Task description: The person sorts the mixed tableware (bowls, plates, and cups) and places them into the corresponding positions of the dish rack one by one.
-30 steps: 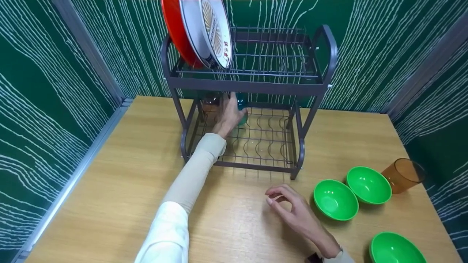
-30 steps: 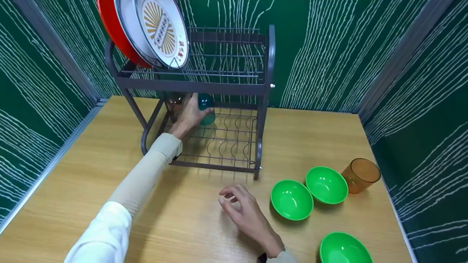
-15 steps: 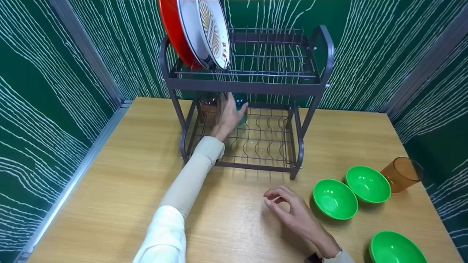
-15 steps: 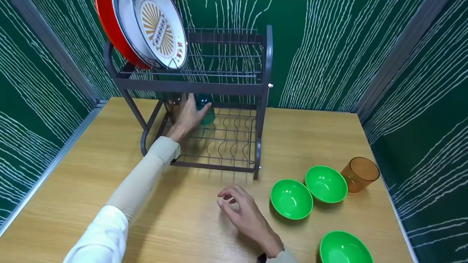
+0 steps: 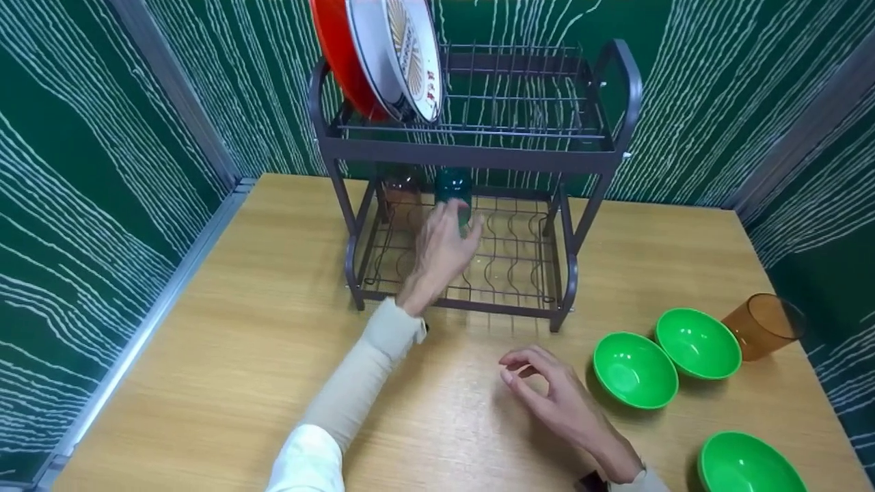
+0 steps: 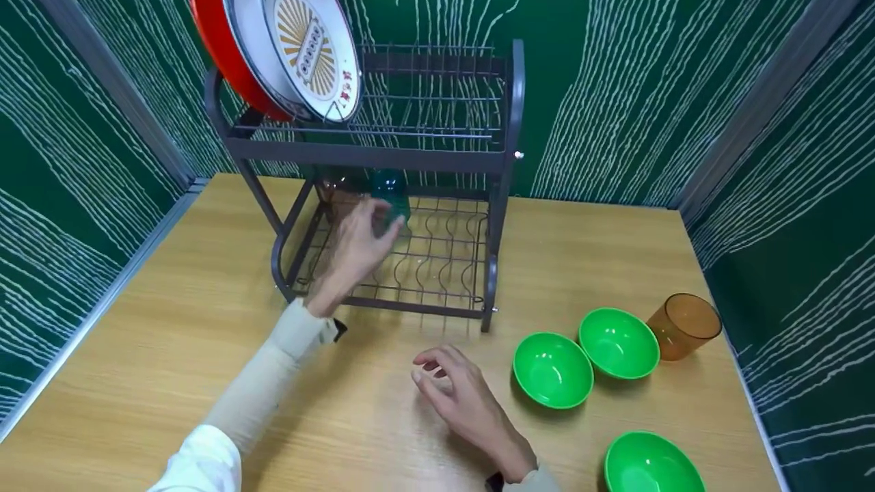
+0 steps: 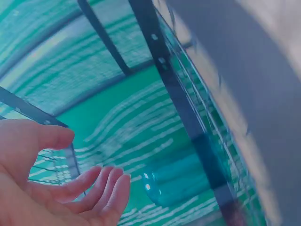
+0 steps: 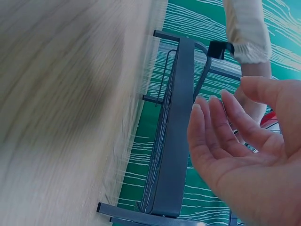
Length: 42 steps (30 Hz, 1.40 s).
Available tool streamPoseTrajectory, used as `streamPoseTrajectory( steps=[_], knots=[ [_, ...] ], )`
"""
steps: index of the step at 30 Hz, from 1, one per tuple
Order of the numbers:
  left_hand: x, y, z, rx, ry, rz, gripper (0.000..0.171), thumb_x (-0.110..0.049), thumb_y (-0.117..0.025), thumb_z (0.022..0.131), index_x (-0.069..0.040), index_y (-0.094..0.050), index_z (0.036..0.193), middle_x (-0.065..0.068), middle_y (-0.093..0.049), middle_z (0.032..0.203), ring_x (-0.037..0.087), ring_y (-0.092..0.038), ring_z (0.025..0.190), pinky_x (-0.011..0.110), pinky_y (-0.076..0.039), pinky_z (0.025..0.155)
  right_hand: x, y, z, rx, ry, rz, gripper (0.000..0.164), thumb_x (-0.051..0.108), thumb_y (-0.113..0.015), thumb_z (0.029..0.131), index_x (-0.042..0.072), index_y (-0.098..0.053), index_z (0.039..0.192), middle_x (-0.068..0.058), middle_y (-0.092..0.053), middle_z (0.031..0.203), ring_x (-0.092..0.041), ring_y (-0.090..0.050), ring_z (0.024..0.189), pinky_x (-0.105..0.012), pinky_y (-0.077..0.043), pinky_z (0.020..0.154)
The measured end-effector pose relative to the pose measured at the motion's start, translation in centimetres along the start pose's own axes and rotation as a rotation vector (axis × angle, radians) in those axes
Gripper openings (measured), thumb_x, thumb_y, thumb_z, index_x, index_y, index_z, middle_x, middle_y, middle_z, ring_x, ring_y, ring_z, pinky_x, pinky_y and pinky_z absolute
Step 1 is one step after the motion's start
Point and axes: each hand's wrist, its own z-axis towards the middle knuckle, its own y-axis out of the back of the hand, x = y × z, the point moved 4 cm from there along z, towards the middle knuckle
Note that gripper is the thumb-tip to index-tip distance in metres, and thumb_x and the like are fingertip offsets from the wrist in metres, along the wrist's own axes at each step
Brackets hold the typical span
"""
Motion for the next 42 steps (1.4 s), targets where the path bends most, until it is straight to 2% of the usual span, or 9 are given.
streamPoseTrajectory(
  steps=[6,12,17,21,25,30,34,37,42],
  knots=[
    [-0.7,-1.0,-3.5,0.002,-0.035,-0.084,0.033,-0.033,-0.064,0.102,-0.006,-0.066,0.121,0.009,-0.068,0.105,0.022,-0.063,0.093,0.032,-0.05,0.078,0.0,0.1,-0.1,-0.052,0.062,-0.05,0.014,0.015,-0.074,0.096,0.019,-0.072,0.11,0.004,-0.07,0.11,-0.013,-0.067,0.097,-0.033,-0.057,0.085],
    [-1.2,-1.7,-6.1,0.016,-0.06,-0.128,0.027,-0.031,-0.066,0.102,-0.007,-0.072,0.111,0.004,-0.07,0.096,0.02,-0.066,0.087,0.025,-0.051,0.071,0.3,0.7,-0.3,-0.101,0.09,-0.123,0.02,0.008,-0.077,0.093,0.012,-0.072,0.112,0.004,-0.071,0.111,-0.012,-0.065,0.103,-0.031,-0.056,0.087],
    [-2.0,-3.0,-7.9,0.076,-0.096,-0.132,0.022,-0.028,-0.067,0.101,-0.008,-0.076,0.101,0.001,-0.073,0.087,0.011,-0.066,0.073,0.017,-0.049,0.062,0.5,1.9,-1.2,-0.162,0.112,-0.218,0.025,0.005,-0.08,0.088,0.009,-0.072,0.112,0.0,-0.072,0.109,-0.013,-0.065,0.103,-0.03,-0.055,0.088],
    [-2.7,-3.8,-8.7,0.138,-0.13,-0.123,0.021,-0.027,-0.067,0.101,-0.01,-0.076,0.093,-0.001,-0.072,0.079,0.005,-0.06,0.062,0.015,-0.044,0.056,0.5,3.1,-1.7,-0.207,0.087,-0.269,0.028,0.005,-0.081,0.087,0.007,-0.072,0.114,0.001,-0.072,0.111,-0.014,-0.065,0.104,-0.031,-0.054,0.089],
    [-2.9,-3.9,-9.1,0.192,-0.133,-0.131,0.023,-0.028,-0.067,0.101,-0.011,-0.076,0.089,-0.004,-0.067,0.071,0.002,-0.051,0.054,0.015,-0.037,0.049,0.4,4.3,-1.6,-0.235,0.088,-0.303,0.031,0.004,-0.082,0.086,0.005,-0.07,0.115,-0.002,-0.071,0.114,-0.017,-0.065,0.105,-0.02,-0.049,0.091],
    [-3.1,-3.1,-9.6,0.201,-0.158,-0.117,0.024,-0.029,-0.067,0.101,-0.01,-0.075,0.089,-0.003,-0.066,0.069,0.004,-0.05,0.054,0.016,-0.034,0.048,0.6,6.5,-1.1,-0.299,0.182,-0.319,0.034,0.001,-0.082,0.084,-0.001,-0.069,0.115,-0.012,-0.07,0.115,-0.027,-0.065,0.107,-0.017,-0.043,0.098],
    [-3.2,-2.3,-10.1,0.202,-0.177,-0.084,0.025,-0.028,-0.069,0.1,-0.009,-0.073,0.085,-0.002,-0.064,0.068,0.006,-0.051,0.056,0.018,-0.036,0.049,0.8,8.7,-0.9,-0.334,0.166,-0.348,0.036,0.004,-0.081,0.087,-0.002,-0.068,0.12,-0.013,-0.068,0.119,-0.028,-0.061,0.113,-0.017,-0.039,0.101],
    [-3.0,-1.8,-10.3,0.206,-0.162,-0.073,0.025,-0.027,-0.068,0.1,-0.009,-0.072,0.084,-0.003,-0.063,0.067,0.005,-0.05,0.055,0.018,-0.035,0.049,0.5,10.4,-0.6,-0.339,0.111,-0.363,0.04,0.007,-0.08,0.088,-0.002,-0.065,0.124,-0.014,-0.066,0.121,-0.028,-0.058,0.115,-0.024,-0.04,0.101],
    [-2.8,-1.8,-10.8,0.234,-0.126,-0.089,0.025,-0.027,-0.067,0.101,-0.008,-0.071,0.085,-0.004,-0.061,0.067,0.004,-0.047,0.054,0.017,-0.032,0.048,-0.2,13.8,-0.6,-0.345,-0.072,-0.383,0.051,0.016,-0.079,0.092,-0.001,-0.059,0.134,-0.02,-0.058,0.133,-0.037,-0.05,0.124,-0.055,-0.042,0.103]
  ],
)
